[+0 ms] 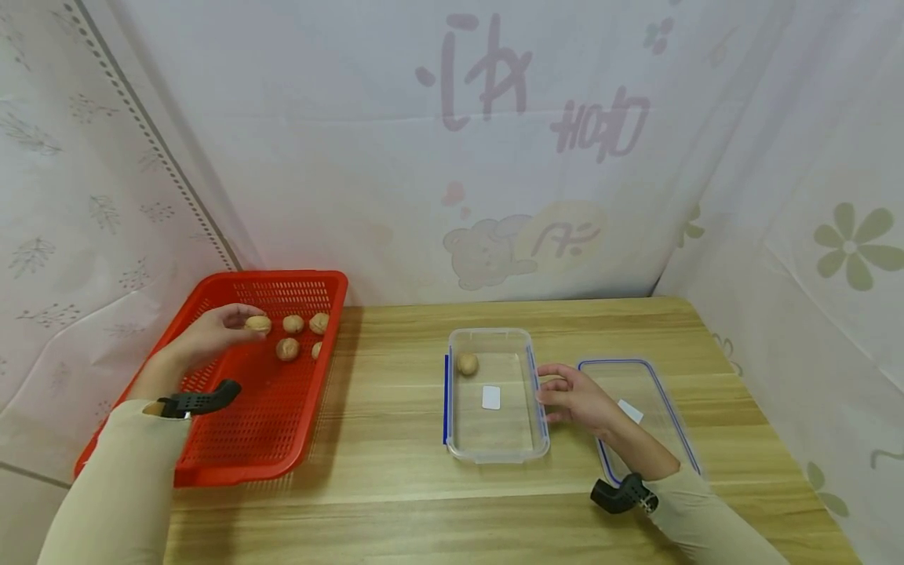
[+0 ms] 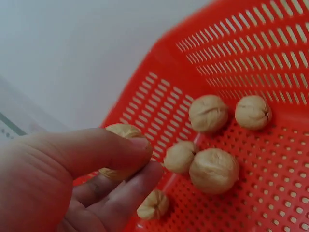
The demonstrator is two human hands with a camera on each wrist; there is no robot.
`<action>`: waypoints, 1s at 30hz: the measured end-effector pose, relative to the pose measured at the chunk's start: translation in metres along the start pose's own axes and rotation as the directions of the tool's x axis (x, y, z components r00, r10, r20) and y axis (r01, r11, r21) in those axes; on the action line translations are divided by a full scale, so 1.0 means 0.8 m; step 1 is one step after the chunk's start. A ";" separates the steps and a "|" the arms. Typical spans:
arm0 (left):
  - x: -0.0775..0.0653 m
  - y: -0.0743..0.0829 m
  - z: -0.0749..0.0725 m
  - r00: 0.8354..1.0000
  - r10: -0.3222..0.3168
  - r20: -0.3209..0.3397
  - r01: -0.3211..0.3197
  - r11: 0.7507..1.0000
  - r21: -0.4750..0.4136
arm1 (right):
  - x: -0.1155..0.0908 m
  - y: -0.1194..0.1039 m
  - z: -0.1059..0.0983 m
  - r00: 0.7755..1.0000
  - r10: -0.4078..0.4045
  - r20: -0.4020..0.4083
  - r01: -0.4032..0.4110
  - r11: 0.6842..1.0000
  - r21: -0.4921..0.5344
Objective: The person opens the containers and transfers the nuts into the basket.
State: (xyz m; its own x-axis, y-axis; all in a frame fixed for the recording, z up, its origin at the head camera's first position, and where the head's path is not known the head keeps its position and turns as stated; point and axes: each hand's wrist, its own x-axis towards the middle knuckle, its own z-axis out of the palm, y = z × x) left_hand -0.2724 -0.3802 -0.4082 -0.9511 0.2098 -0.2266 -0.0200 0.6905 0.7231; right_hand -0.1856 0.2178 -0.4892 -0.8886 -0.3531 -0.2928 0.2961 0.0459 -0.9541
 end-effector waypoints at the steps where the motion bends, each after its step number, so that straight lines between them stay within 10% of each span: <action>1: 0.001 -0.004 0.000 1.000 -0.015 0.006 0.015 1.000 0.000 | 0.000 0.000 0.000 1.000 0.000 0.000 0.000 1.000 -0.002; 30: -0.004 -0.058 0.009 0.967 -0.249 0.047 0.253 0.960 -0.121 | 0.000 0.000 0.000 1.000 0.008 0.004 -0.008 1.000 -0.002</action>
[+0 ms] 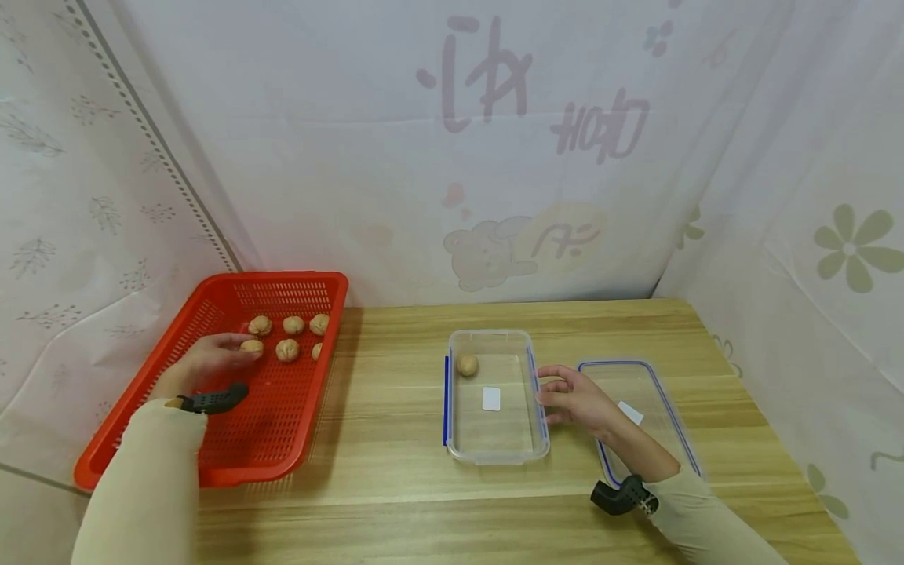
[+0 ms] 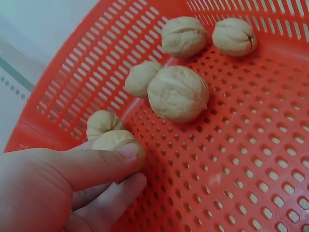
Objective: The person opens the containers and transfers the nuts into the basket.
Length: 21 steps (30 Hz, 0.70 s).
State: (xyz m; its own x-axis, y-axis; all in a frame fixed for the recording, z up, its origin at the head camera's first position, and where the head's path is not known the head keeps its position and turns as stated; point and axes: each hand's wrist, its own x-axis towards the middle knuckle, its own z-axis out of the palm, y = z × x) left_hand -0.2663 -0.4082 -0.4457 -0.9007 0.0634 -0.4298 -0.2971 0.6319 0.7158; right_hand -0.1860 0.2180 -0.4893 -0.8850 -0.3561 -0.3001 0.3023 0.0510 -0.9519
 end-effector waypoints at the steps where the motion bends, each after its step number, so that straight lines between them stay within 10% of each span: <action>1: 0.000 -0.001 0.000 1.000 -0.005 -0.002 0.005 1.000 -0.001 | 0.000 0.000 0.000 1.000 0.001 0.000 -0.001 1.000 0.000; 21: 0.017 -0.017 0.002 0.998 0.007 -0.060 -0.006 1.000 0.016 | 0.001 0.000 0.000 1.000 0.006 -0.005 -0.006 1.000 -0.002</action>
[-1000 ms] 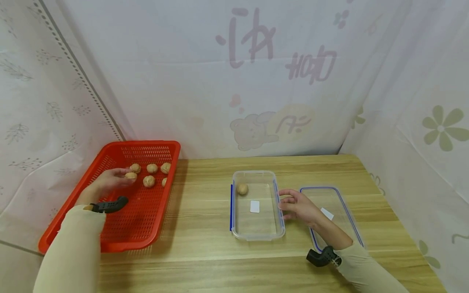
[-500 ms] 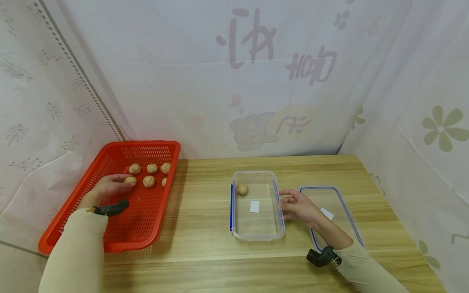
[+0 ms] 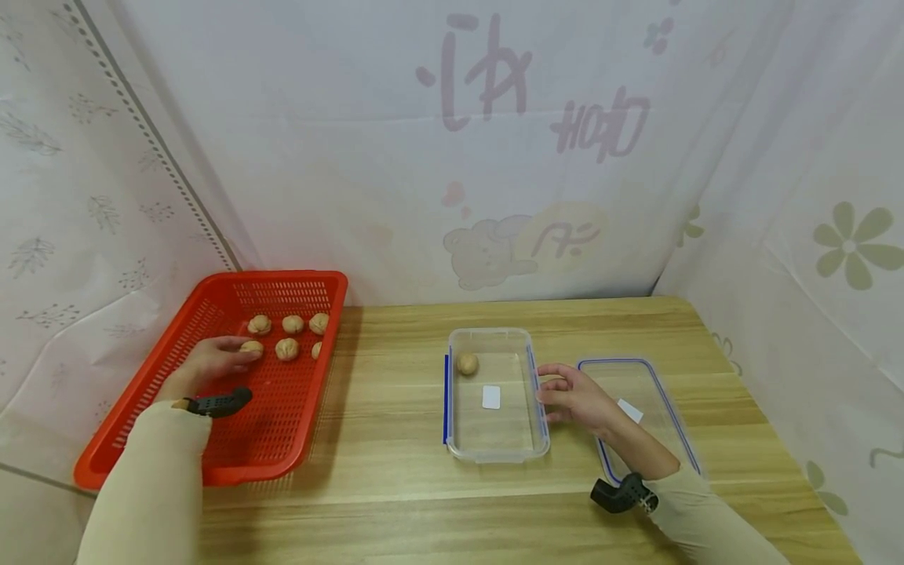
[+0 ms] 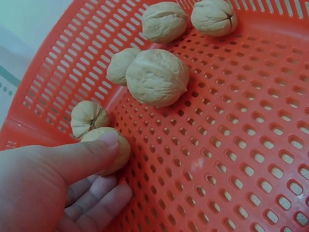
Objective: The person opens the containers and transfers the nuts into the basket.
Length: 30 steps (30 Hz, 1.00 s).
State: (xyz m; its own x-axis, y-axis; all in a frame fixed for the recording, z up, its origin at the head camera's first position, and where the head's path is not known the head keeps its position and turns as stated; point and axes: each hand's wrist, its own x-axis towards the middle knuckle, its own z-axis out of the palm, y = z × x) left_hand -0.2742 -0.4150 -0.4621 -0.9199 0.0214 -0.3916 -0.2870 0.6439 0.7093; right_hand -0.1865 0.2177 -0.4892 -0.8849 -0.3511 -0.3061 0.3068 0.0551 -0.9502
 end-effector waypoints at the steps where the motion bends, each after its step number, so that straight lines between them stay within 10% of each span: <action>1: 0.000 0.000 0.000 1.000 0.000 -0.004 0.000 1.000 0.003 | 0.000 0.000 0.000 1.000 0.001 -0.002 -0.001 1.000 0.000; 30: -0.005 0.013 0.004 0.999 0.008 -0.042 -0.005 0.999 0.054 | 0.000 0.000 0.001 1.000 -0.003 -0.009 0.003 1.000 -0.012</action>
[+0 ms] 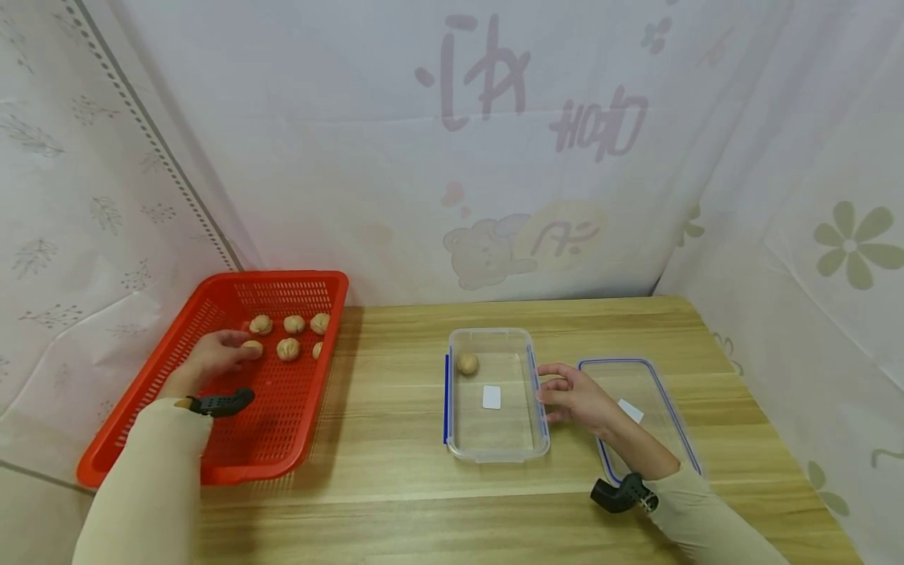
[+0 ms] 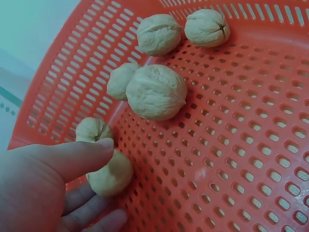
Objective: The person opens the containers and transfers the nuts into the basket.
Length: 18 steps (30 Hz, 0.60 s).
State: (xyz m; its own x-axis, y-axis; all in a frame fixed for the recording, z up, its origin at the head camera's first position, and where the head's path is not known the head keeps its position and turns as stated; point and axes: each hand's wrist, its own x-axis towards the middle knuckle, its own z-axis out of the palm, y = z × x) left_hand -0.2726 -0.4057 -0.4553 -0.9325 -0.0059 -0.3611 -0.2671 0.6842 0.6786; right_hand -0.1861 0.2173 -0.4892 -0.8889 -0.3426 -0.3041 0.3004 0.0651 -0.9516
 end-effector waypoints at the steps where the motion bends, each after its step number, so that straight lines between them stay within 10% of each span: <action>1: 0.000 0.001 -0.001 1.000 0.000 -0.007 0.000 1.000 0.010 | 0.000 0.000 0.000 1.000 0.000 -0.001 0.000 1.000 0.000; 18: -0.023 0.051 -0.011 0.979 0.182 -0.090 -0.164 0.970 0.180 | -0.002 0.000 0.000 0.999 -0.026 0.027 0.026 1.000 0.011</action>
State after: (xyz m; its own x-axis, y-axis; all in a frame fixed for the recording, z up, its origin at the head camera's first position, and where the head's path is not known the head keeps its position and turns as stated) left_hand -0.2687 -0.3841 -0.4152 -0.9836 0.0534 -0.1722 -0.0622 0.7958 0.6024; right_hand -0.1848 0.2182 -0.4886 -0.8870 -0.3690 -0.2776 0.2810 0.0457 -0.9586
